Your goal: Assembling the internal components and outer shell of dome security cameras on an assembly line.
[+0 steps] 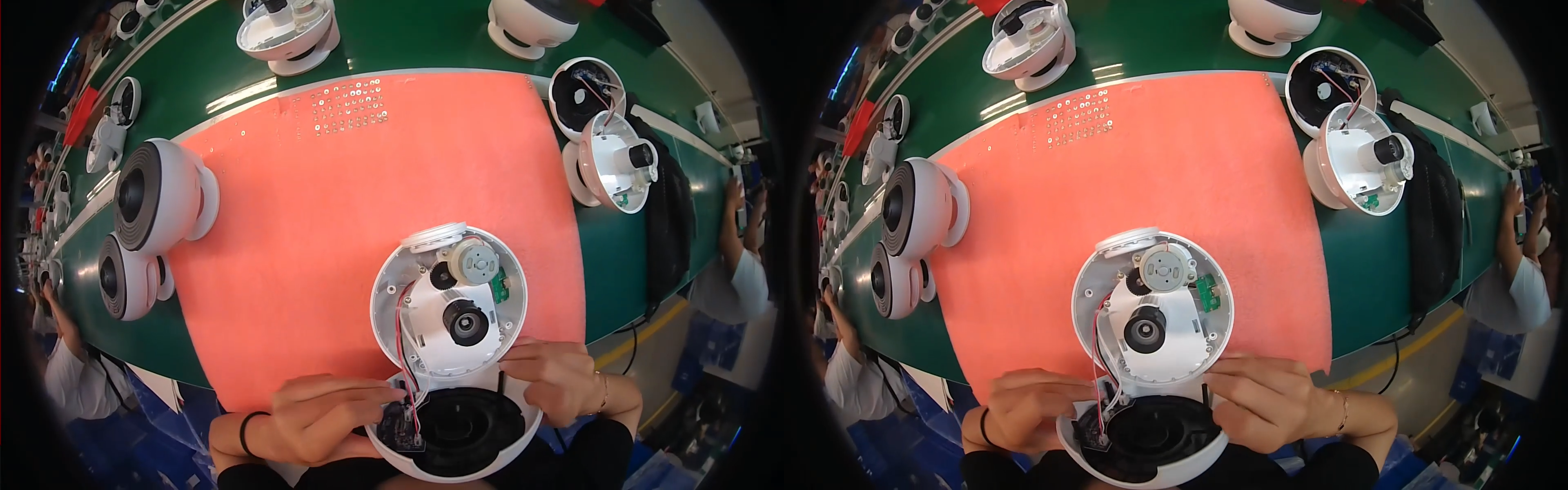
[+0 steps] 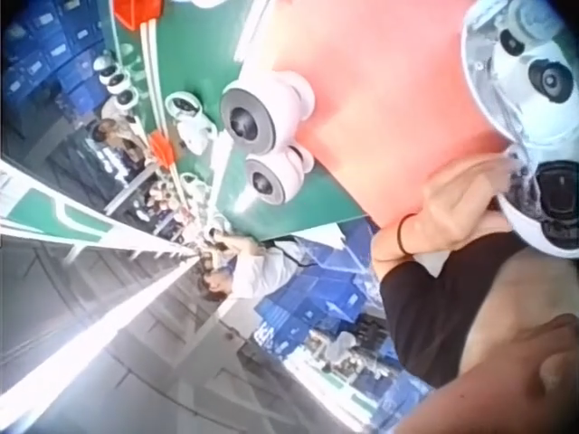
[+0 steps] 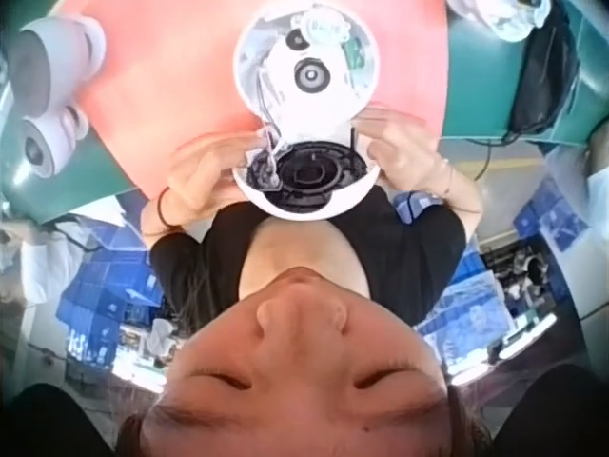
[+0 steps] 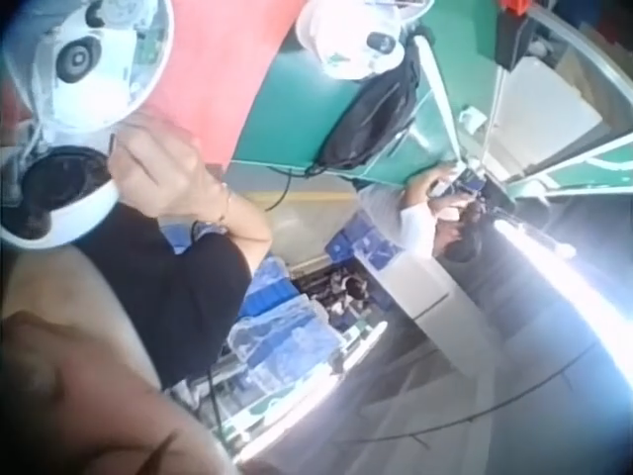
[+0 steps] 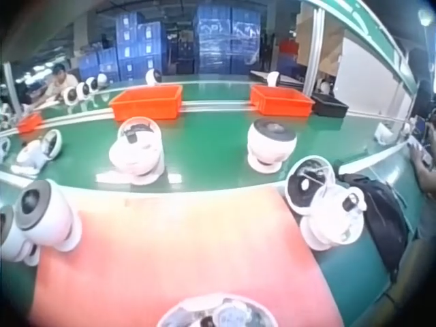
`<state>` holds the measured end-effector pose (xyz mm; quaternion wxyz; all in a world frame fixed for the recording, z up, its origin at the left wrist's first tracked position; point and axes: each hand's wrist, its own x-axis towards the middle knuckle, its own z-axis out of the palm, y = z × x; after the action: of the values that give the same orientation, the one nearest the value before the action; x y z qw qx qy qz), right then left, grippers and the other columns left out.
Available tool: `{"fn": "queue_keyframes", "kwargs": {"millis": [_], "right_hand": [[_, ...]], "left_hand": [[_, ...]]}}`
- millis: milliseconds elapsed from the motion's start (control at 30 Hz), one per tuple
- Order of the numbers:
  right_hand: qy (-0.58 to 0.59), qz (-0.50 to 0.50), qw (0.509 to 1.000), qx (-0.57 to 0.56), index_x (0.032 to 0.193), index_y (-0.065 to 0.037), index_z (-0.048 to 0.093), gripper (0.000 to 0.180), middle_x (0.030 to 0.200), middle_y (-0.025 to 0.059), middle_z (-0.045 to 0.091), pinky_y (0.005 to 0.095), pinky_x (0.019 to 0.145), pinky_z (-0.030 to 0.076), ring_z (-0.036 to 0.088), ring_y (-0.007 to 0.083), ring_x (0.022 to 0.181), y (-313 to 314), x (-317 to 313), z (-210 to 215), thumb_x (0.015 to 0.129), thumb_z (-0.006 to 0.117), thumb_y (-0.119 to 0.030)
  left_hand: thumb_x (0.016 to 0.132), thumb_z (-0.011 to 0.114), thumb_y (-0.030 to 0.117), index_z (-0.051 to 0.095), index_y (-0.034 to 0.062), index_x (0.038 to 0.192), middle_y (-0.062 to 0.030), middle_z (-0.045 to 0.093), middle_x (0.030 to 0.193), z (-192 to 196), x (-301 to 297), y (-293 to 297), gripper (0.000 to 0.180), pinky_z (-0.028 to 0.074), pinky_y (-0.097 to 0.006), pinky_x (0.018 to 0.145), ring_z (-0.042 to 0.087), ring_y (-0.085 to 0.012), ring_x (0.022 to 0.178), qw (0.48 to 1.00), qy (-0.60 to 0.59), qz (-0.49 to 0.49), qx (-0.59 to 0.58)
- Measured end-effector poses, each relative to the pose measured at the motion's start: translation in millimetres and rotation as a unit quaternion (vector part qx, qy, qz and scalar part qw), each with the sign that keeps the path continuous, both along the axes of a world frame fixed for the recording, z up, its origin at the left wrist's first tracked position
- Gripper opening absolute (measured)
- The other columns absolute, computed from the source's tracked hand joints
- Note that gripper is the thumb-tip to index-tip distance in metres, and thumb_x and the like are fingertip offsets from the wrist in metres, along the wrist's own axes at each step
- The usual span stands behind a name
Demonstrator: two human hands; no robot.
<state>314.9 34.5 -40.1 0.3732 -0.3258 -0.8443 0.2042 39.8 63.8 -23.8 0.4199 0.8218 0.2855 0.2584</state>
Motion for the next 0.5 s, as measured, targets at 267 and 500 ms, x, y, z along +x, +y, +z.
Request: {"fn": "queue_keyframes", "kwargs": {"millis": [267, 500], "right_hand": [[0.022, -0.021, 0.998, -0.049, 0.074, 0.001, 0.053, 0.031, 0.078, 0.015, 0.057, 0.0289, 0.047, 0.052, 0.059, 0.0252, 0.058, -12, -14, -17, 0.046, 0.05, -0.01], [0.062, -0.077, 0.963, -0.25, 0.097, 0.008, 0.057, 0.06, 0.092, 0.0249, 0.06, 0.0284, 0.068, 0.05, 0.063, 0.0285, 0.074, -34, -7, -51, 0.048, 0.041, -0.021]], "left_hand": [[0.068, 0.057, -0.008, 0.047, -0.001, 0.071, -0.0234, 0.06, 0.095, -53, -3, -19, 0.013, 0.054, -0.038, 0.074, 0.062, -0.0358, 0.089, 0.998, -0.061, -0.007, -0.008], [0.062, 0.06, -0.002, 0.041, 0.0005, 0.055, -0.0218, 0.062, 0.083, -85, 2, -15, 0.02, 0.052, -0.042, 0.075, 0.063, -0.0343, 0.085, 0.993, -0.089, -0.035, 0.063]]}}
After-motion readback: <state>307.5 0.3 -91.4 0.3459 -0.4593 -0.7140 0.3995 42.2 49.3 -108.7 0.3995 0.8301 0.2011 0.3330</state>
